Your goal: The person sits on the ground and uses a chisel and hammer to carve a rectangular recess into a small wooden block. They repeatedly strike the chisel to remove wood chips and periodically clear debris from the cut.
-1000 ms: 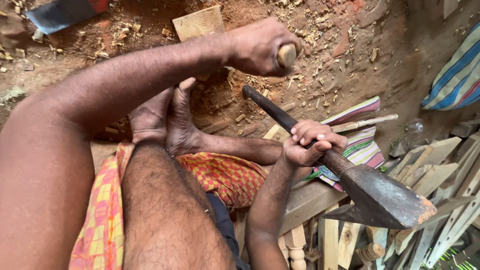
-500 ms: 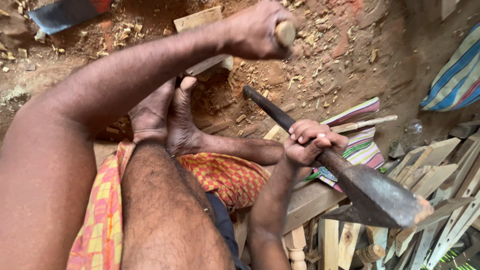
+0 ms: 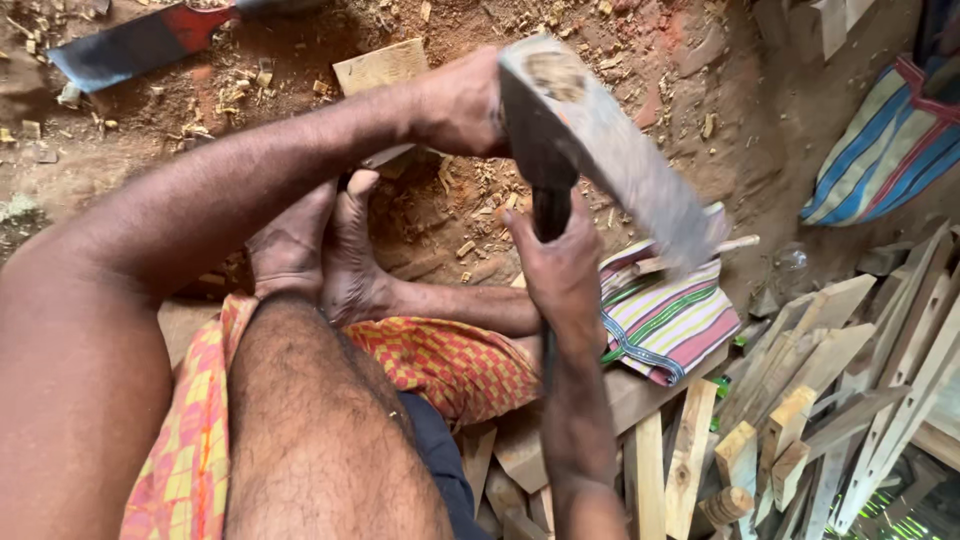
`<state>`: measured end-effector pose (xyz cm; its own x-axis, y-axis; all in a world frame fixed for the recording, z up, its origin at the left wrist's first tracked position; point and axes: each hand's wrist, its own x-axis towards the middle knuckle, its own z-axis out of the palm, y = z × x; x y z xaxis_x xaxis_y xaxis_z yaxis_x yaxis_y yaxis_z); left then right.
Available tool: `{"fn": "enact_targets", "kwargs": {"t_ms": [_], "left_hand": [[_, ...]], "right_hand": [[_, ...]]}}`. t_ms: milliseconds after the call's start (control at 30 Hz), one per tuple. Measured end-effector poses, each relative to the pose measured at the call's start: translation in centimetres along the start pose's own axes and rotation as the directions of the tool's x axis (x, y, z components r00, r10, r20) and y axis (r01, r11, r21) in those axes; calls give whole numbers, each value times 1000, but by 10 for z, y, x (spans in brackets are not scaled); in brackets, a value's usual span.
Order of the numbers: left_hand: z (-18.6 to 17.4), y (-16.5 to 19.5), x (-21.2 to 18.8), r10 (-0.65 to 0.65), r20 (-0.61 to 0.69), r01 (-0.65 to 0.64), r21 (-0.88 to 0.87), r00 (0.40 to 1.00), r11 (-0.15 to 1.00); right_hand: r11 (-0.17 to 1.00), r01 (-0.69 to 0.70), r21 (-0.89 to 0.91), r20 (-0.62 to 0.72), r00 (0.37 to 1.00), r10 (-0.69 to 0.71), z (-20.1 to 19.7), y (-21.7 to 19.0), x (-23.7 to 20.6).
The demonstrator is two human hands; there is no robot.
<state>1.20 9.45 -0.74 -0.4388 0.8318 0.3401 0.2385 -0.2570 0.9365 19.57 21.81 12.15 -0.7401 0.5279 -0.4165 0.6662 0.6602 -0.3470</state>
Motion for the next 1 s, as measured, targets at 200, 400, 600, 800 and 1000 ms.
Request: {"fn": "enact_targets", "kwargs": {"t_ms": [200, 400, 600, 800, 1000], "left_hand": [[0, 20, -6, -303, 145, 302, 29, 942, 953], [10, 5, 26, -449, 205, 462, -17, 870, 887], [12, -7, 21, -408, 185, 416, -9, 894, 909], [-2, -2, -2, -199, 140, 201, 0, 970, 980], [7, -5, 0, -547, 242, 548, 66, 802, 834]], "right_hand": [[925, 333, 183, -335, 906, -260, -3, 65, -37], [605, 756, 250, -824, 495, -278, -177, -8, -44], [941, 316, 125, -312, 912, -265, -48, -25, 7], [826, -113, 552, 82, 993, 81, 18, 48, -25], [496, 684, 535, -621, 716, -317, -107, 1, -30]]}}
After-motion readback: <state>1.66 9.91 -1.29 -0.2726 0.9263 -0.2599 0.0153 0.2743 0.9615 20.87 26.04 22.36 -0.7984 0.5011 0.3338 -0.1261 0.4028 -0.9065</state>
